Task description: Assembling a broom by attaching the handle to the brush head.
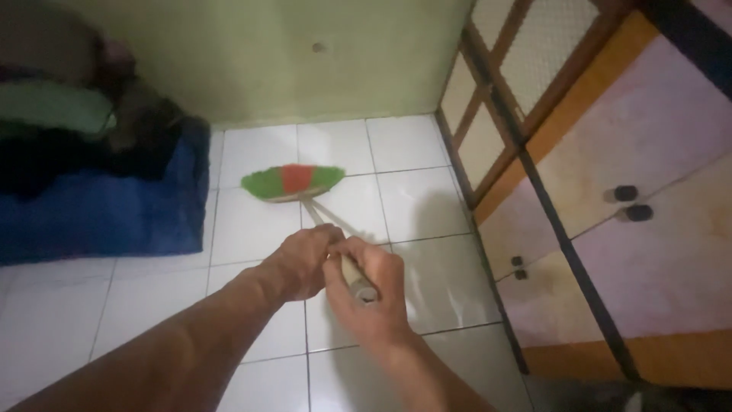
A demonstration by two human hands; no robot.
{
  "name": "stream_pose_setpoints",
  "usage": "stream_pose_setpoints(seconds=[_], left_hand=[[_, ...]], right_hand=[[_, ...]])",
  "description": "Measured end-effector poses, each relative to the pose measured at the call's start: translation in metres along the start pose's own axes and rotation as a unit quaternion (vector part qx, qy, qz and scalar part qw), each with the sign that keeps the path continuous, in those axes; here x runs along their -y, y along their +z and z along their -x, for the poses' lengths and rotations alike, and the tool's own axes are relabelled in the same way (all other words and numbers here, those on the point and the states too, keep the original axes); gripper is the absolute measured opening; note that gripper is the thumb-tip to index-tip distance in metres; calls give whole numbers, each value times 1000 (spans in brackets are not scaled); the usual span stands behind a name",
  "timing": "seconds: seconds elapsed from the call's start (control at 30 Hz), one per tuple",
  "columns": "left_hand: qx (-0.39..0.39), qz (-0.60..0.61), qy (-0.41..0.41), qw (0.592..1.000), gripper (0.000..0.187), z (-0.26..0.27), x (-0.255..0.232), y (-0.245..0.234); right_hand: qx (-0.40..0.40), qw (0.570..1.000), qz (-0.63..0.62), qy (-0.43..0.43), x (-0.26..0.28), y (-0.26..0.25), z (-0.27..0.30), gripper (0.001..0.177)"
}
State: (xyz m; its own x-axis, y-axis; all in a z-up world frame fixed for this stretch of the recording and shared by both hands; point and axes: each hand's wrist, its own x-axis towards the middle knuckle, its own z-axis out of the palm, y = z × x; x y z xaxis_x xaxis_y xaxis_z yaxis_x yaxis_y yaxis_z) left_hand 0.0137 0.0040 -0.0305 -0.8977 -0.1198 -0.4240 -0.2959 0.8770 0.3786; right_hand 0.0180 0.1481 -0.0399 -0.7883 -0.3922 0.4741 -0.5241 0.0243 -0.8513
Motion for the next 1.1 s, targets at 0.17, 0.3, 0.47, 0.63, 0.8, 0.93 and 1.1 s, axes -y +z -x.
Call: stream_pose_setpoints(seconds=[0.17,0.3,0.47,0.63,0.8,0.93,1.1], left_hand=[[-22,-27,86,996,35,-13,15,4],[10,14,66,998,33,-20,7,-7],[34,-18,137,990,27,-46,19,-17],[56,10,174,983,21,-67,43,-31],[2,-76,270,960,20,-102,59,-49],[-32,-96,281,954,20,-106,57,-56],[1,-39,272,961,20,-120,66,-56]], right_hand=[[-17,998,2,57,6,-2,-5,8],[-43,988,47,139,12,1,-7,11],[-145,957,-14,249,0,22,-12,14],[-350,852,-153,360,19,57,-60,23],[-395,841,-136,343,12,75,-86,32],[-431,820,-92,364,19,84,-111,34],[-374,775,6,509,16,80,-114,23]])
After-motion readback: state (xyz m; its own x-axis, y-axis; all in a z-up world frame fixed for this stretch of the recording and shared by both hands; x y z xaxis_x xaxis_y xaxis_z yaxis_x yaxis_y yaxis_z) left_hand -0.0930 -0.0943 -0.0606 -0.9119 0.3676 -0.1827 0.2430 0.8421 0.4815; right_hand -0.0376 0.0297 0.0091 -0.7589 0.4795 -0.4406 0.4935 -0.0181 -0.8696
